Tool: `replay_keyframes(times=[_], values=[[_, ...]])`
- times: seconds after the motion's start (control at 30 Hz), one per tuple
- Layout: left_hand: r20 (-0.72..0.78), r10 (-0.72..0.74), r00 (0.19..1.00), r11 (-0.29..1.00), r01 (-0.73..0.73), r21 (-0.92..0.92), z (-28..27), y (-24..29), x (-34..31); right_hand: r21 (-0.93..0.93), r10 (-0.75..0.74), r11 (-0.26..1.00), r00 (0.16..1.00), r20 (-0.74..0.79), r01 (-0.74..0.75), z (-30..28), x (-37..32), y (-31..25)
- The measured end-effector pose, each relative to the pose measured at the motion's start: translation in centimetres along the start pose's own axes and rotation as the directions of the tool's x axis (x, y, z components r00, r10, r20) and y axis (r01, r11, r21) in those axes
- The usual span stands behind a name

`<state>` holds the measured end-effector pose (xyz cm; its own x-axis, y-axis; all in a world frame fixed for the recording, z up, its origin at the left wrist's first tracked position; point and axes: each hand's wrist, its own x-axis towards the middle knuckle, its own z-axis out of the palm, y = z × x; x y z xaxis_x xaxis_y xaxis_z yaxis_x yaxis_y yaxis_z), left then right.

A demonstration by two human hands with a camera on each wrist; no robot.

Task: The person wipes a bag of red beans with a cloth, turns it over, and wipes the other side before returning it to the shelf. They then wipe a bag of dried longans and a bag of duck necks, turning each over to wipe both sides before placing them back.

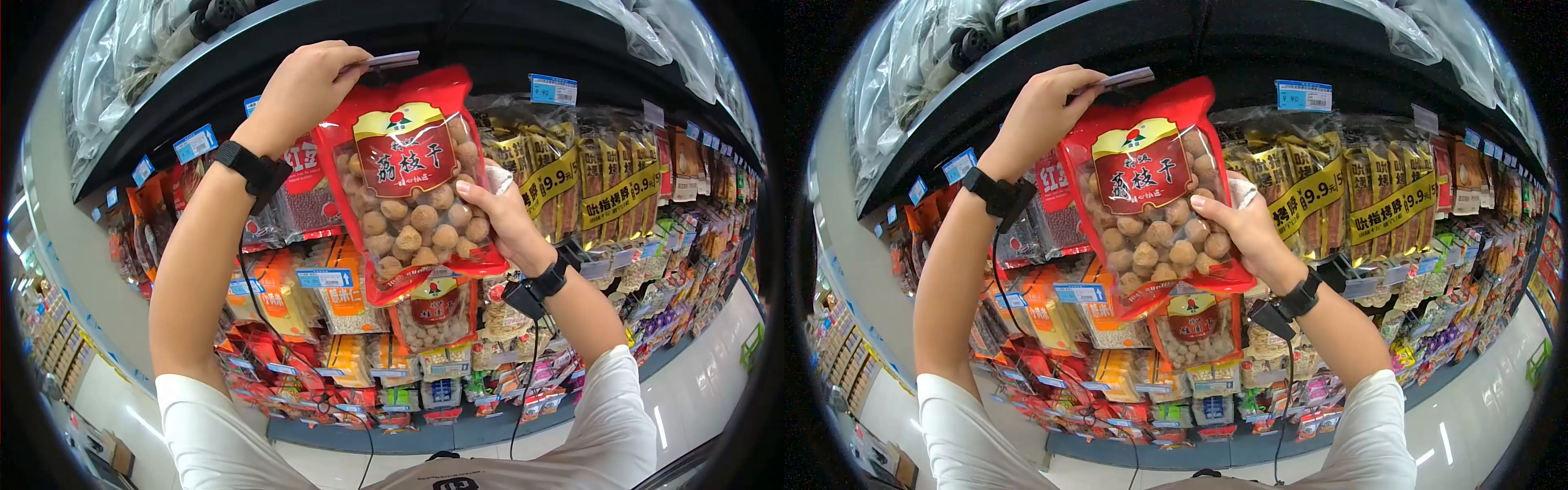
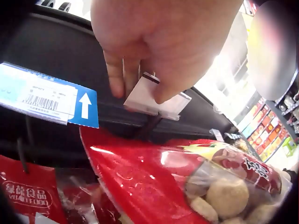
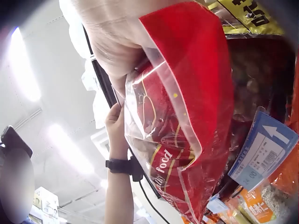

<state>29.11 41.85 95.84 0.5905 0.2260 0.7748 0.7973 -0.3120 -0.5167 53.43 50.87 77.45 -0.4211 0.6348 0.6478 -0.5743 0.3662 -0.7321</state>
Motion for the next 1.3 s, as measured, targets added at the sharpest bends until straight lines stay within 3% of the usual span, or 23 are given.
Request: replay_keyframes(times=[0.33, 0.47, 0.67, 0.93, 1.03, 1.07, 1.13, 1.2, 1.27, 1.3], values=[[-0.015, -0.004, 1.0, 1.0, 0.004, -0.028, 0.2, -0.3, 0.0, -0.013, -0.055, 0.998, 0.998, -0.039, 0.054, -0.5, -0.5, 0.1], [0.0, -0.001, 1.0, 1.0, 0.001, -0.014, 0.1, -0.2, 0.1, -0.035, -0.024, 0.999, 1.0, -0.007, 0.024, -0.2, 0.4, 0.1], [-0.032, 0.067, 0.997, 0.997, -0.068, -0.028, 0.6, -0.2, -0.9, 0.008, 0.073, 0.997, 0.994, -0.078, -0.072, -0.2, 1.5, 0.3], [-0.117, 0.103, 0.988, 0.994, -0.097, 0.059, 1.7, 0.9, -2.7, -0.075, 0.001, 0.997, 0.987, -0.164, -0.013, -2.1, 4.4, 5.0], [-0.099, 0.122, 0.988, 0.988, -0.111, 0.108, 1.5, 1.7, -3.1, -0.385, -0.152, 0.921, 0.96, -0.235, 0.051, -2.0, 4.2, 6.0], [-0.084, 0.118, 0.989, 0.985, -0.106, 0.136, 1.4, 2.2, -3.4, -0.385, -0.143, 0.922, 0.96, -0.242, 0.04, -1.9, 3.9, 6.1], [-0.101, 0.146, 0.984, 0.979, -0.129, 0.159, 1.6, 2.6, -4.2, -0.692, -0.33, 0.712, 0.927, -0.178, 0.121, -2.0, 3.7, 6.2], [-0.175, 0.112, 0.978, 0.988, -0.09, 0.126, 1.7, 3.8, -5.7, -0.7, -0.32, 0.706, 0.93, -0.18, 0.107, -2.3, 3.3, 6.0], [-0.153, 0.047, 0.987, 0.999, -0.045, 0.018, 1.4, 6.0, -7.9, -0.764, -0.28, 0.644, 0.94, -0.196, 0.033, -2.7, 2.7, 5.7], [-0.102, 0.0, 0.995, 0.999, -0.005, -0.054, 1.3, 7.3, -9.4, -0.785, -0.317, 0.616, 0.934, -0.165, 0.07, -2.9, 2.1, 5.6]])
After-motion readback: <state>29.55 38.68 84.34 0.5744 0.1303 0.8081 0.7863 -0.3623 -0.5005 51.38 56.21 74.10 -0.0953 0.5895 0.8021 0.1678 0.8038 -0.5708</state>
